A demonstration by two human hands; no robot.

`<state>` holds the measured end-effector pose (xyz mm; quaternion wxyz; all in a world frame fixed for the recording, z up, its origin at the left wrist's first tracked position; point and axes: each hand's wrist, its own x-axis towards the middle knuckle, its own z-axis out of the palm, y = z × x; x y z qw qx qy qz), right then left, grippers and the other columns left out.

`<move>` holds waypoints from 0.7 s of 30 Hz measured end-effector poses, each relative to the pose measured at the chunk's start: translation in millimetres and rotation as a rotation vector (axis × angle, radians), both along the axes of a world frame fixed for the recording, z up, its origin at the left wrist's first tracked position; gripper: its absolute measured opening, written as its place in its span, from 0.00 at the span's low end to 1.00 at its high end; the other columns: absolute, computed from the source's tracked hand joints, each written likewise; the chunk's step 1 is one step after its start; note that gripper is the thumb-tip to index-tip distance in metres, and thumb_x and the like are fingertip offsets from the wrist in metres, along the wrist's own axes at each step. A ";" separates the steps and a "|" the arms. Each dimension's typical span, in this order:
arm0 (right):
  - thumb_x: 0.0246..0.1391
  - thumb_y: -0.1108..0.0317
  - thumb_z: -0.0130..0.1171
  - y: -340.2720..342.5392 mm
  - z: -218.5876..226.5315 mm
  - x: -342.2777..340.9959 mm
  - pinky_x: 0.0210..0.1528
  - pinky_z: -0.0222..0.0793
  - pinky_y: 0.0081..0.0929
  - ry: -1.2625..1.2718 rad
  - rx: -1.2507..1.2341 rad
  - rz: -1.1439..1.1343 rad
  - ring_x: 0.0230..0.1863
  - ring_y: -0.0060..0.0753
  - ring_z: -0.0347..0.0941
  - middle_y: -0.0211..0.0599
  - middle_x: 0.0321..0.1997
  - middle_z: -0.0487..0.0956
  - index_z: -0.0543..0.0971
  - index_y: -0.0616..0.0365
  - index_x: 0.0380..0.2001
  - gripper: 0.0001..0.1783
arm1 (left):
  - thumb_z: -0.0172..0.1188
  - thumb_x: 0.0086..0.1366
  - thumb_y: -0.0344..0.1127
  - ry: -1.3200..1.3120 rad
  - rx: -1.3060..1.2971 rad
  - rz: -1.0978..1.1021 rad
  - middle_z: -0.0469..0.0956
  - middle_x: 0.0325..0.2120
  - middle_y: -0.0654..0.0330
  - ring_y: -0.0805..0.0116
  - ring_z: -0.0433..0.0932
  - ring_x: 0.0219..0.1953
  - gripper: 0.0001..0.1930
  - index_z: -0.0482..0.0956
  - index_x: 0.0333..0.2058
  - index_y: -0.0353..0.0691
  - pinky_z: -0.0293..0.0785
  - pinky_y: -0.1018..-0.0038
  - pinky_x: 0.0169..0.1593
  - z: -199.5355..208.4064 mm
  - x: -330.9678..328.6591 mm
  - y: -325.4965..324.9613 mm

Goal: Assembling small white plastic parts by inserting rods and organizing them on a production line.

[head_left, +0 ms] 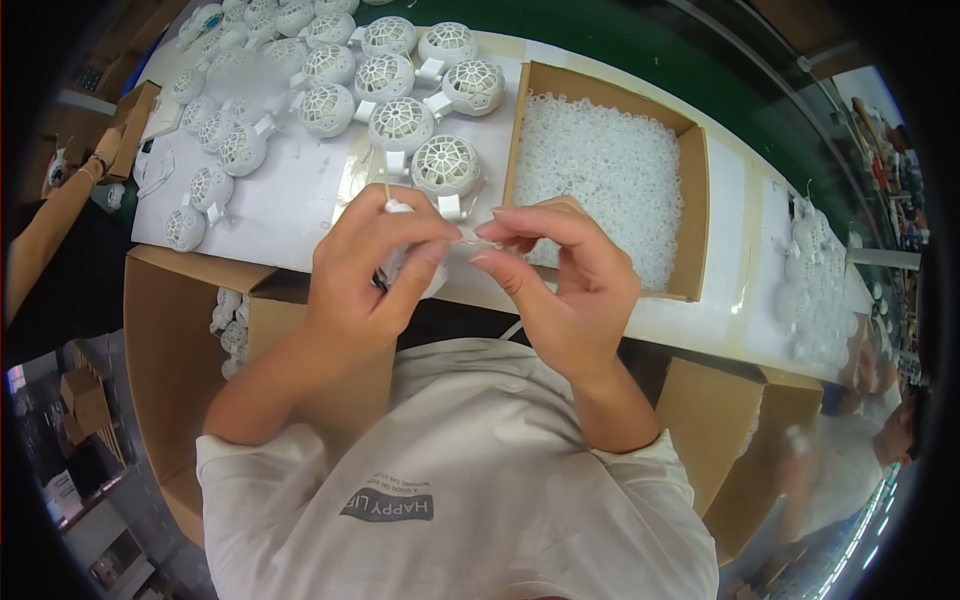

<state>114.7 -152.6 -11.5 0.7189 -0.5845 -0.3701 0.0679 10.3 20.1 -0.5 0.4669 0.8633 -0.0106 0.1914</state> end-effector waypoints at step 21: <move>0.46 0.91 0.65 3.7 6.3 -21.0 0.45 0.80 0.28 0.059 -0.075 -0.055 0.37 0.32 0.83 0.47 0.32 0.84 0.70 0.73 0.59 0.33 | 0.78 0.46 0.51 0.081 -0.031 -0.121 0.77 0.42 0.52 0.52 0.77 0.43 0.48 0.67 0.64 0.40 0.74 0.65 0.48 5.5 -4.4 -10.6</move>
